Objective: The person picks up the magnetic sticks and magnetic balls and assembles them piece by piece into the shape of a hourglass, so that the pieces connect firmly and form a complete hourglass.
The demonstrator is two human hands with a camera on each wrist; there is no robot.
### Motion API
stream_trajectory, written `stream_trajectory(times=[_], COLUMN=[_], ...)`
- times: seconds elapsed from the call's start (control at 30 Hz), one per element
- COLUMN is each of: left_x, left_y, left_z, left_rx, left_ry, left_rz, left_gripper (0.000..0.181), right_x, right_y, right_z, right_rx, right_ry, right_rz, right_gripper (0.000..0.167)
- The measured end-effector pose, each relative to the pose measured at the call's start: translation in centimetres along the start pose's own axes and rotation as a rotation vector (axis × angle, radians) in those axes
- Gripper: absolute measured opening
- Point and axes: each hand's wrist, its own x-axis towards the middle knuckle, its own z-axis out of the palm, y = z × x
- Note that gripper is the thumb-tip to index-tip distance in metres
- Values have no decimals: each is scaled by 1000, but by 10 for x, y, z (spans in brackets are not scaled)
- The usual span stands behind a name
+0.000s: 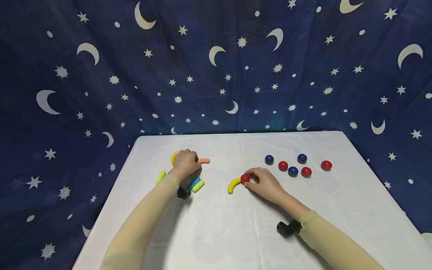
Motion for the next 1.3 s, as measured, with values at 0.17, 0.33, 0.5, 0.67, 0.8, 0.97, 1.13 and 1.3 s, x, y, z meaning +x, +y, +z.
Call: stream_trajectory(times=[0.17,0.33,0.5,0.67,0.8,0.97,1.13,1.3], left_x=[-5,-16,-30,-40,-44,-47,-49,-49], left_y=[8,34,68,96,110,117,115,109], left_z=[4,7,8,10,12,13,12,16], left_rx=[-12,-86,-135,-104,-79,-98,-147,-140], left_ry=[58,105,107,86,88,94,20,-99], left_rz=[87,215,339,446,480,480,419,331], left_gripper=[19,18,15,14,16,20,24,25], right_x=[-1,-2,2,5,4,2,-2,-12], right_y=[3,4,0,-8,-11,-11,-5,7], right_z=[-2,-9,-18,-24,-25,-25,-29,-36], right_rx=[16,76,68,47,28,14,-21,-7], right_ry=[-16,3,67,61,23,14,61,72], right_rz=[15,60,40,-6,-14,-38,-34,85], right_gripper=[38,36,34,35,30,21,18,19])
